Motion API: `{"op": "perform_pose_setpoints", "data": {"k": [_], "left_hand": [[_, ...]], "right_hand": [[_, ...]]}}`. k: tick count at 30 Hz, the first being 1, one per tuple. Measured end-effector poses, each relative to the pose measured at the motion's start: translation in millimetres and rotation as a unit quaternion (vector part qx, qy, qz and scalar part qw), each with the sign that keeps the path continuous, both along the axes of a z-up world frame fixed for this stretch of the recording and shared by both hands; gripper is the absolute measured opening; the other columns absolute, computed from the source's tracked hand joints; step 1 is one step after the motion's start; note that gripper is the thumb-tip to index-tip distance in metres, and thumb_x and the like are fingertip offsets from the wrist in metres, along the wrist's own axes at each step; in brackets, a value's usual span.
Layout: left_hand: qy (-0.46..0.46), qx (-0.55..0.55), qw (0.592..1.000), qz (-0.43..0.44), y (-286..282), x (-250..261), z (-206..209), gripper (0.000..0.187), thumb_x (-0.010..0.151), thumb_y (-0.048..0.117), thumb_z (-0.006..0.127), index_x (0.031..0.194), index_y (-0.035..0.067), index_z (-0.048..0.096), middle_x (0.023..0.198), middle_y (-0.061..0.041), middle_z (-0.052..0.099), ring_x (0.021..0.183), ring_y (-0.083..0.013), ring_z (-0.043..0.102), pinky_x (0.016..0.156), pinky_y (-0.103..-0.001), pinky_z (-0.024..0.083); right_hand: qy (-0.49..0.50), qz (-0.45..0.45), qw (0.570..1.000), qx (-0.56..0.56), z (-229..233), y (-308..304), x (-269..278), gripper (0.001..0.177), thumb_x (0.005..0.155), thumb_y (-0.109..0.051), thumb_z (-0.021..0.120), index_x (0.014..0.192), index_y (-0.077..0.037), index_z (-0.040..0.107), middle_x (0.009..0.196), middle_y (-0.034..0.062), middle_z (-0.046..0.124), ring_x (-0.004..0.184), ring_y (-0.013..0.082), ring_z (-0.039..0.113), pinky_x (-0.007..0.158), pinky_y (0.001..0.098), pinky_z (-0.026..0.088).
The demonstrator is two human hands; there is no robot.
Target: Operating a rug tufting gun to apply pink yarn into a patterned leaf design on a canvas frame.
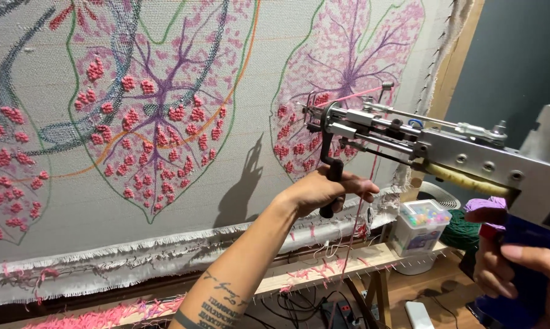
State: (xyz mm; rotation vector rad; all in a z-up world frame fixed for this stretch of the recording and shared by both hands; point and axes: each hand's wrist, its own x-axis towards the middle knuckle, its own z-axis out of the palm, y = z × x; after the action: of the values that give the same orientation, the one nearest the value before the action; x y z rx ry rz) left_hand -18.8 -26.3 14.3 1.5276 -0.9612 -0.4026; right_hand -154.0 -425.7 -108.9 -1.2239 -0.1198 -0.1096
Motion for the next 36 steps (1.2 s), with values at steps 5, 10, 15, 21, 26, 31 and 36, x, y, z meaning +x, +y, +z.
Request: {"op": "perform_pose_setpoints", "data": {"k": [5,10,15,21,26,31,36], "left_hand": [[-0.11,0.023,0.987,0.111,2,-13,16,0.04,0.09,0.046,0.074,0.108,0.012,0.083,0.096,-0.008,0.077,0.078,-0.0079,0.064,0.061,-0.025,0.046],[-0.414,-0.044,0.82,0.393,56,6,32,0.049,0.084,0.058,0.076,0.101,0.013,0.082,0.094,-0.006,0.078,0.082,-0.0152,0.07,0.071,-0.031,0.055],[-0.561,-0.079,0.634,0.527,83,43,34,0.027,0.093,0.03,0.079,0.108,0.008,0.079,0.106,-0.011,0.075,0.098,-0.0232,0.07,0.085,-0.036,0.058],[-0.595,-0.067,0.589,0.542,75,51,32,0.019,0.089,0.011,0.081,0.107,0.006,0.079,0.101,-0.009,0.074,0.097,-0.0263,0.068,0.087,-0.037,0.055],[-0.621,-0.062,0.555,0.55,68,57,33,0.01,0.091,0.008,0.078,0.1,0.005,0.076,0.102,-0.008,0.072,0.097,-0.0266,0.066,0.085,-0.037,0.055],[-0.605,-0.087,0.552,0.567,61,50,38,0.007,0.097,0.008,0.072,0.103,0.004,0.07,0.104,-0.009,0.067,0.097,-0.0271,0.063,0.086,-0.038,0.053],[-0.532,-0.18,0.609,0.56,65,33,37,0.01,0.106,0.014,0.065,0.103,0.003,0.066,0.103,-0.008,0.065,0.093,-0.0238,0.061,0.086,-0.035,0.051]], "right_hand": [[0.018,0.003,1.0,0.01,-20,-17,4,0.037,0.098,-0.033,0.054,0.121,-0.004,0.049,0.068,0.011,0.037,0.059,0.0285,0.041,0.058,0.0474,0.039],[0.078,0.023,0.995,0.053,-29,-19,10,0.045,0.104,-0.041,0.056,0.089,-0.001,0.043,0.07,0.0147,0.04,0.068,0.0342,0.046,0.066,0.0503,0.041],[0.006,-0.085,0.994,0.069,24,68,-11,0.031,0.103,-0.031,0.054,0.096,-0.003,0.042,0.075,0.0072,0.038,0.067,0.0237,0.04,0.065,0.0429,0.035],[-0.05,-0.081,0.994,0.058,48,92,-10,0.043,0.1,-0.022,0.055,0.134,0.005,0.053,0.071,0.0046,0.037,0.061,0.0192,0.038,0.068,0.0417,0.039],[-0.085,-0.024,0.993,0.076,31,74,-2,0.06,0.098,-0.023,0.053,0.153,0.002,0.049,0.071,0.0038,0.041,0.062,0.0192,0.043,0.065,0.0421,0.041],[-0.117,0.008,0.989,0.09,13,61,11,0.053,0.098,-0.02,0.053,0.142,0.01,0.05,0.072,0.0074,0.042,0.062,0.0206,0.043,0.065,0.0424,0.039],[-0.104,0.007,0.99,0.099,8,57,17,0.055,0.097,-0.022,0.052,0.141,0.011,0.049,0.073,0.0061,0.042,0.063,0.0203,0.043,0.067,0.0423,0.04]]}}
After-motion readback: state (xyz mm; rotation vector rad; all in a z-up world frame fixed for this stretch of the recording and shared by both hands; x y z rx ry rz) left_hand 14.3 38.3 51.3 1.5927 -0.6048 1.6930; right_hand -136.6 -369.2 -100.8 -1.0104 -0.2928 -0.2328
